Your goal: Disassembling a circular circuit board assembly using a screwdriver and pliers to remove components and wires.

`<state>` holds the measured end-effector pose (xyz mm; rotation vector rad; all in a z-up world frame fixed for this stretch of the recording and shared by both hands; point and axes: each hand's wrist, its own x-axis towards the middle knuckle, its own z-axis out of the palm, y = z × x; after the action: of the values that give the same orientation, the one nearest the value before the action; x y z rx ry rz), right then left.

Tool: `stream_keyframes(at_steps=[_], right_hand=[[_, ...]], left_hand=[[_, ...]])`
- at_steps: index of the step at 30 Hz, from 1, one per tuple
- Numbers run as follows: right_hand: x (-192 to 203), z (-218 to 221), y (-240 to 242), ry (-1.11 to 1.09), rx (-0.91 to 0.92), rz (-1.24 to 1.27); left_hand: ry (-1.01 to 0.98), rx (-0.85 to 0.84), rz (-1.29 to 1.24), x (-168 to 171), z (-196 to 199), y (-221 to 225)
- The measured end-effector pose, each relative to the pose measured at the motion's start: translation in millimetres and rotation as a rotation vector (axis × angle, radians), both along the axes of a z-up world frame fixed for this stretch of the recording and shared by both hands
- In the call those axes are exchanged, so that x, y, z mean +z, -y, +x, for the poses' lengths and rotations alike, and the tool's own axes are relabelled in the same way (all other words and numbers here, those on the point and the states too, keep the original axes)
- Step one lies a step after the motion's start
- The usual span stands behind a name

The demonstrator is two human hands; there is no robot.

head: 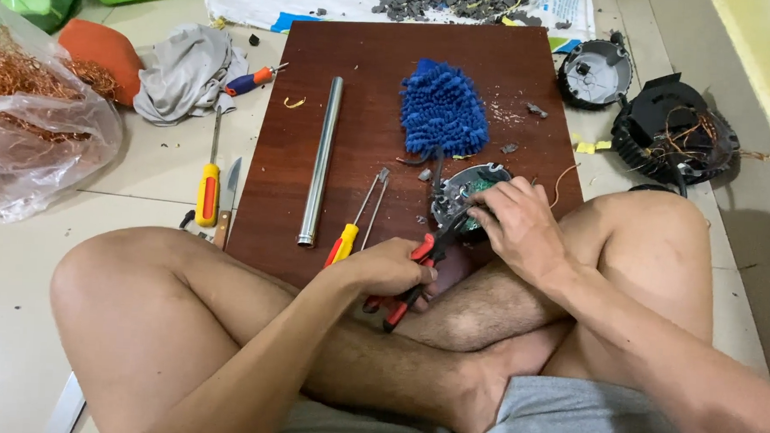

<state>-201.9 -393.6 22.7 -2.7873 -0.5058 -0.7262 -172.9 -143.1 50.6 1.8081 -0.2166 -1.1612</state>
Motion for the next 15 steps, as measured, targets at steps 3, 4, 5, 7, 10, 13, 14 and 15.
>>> stream_keyframes(at_steps=[3, 4, 5, 7, 10, 13, 14, 15], right_hand=[[5.7, 0.4, -0.6, -0.041, -0.019, 0.068], [7.6, 0.7, -0.7, -0.038, -0.018, 0.070], [9.5, 0.9, -0.8, -0.022, -0.025, 0.065], [6.8, 2.2, 4.3, -0.008, -0.034, 0.064], [-4.3, 19.3, 24.1, -0.008, -0.160, 0.306], [-3.4, 49.4, 68.5, -0.088, -0.924, 0.732], [2.9, 55.3, 92.5, -0.110, -0.879, 1.088], [9.1, 60.9, 116.4, -0.130, -0.810, 1.441]], left_hand=[[0.053, -0.026, -0.001, 14.6, 0.1, 1.8], [0.057, -0.026, 0.000, 14.1, 1.0, 1.5], [0.068, -0.017, 0.003, 13.6, 2.0, 1.3], [0.076, -0.010, 0.009, 15.8, 1.8, -0.4], [0.097, 0.053, 0.044, 17.8, 0.9, -5.8], [0.028, 0.260, -0.017, 3.9, 1.1, -13.9], [0.035, 0.328, 0.003, -1.9, 1.9, -17.7], [0.043, 0.395, 0.024, -7.8, 2.9, -21.8]])
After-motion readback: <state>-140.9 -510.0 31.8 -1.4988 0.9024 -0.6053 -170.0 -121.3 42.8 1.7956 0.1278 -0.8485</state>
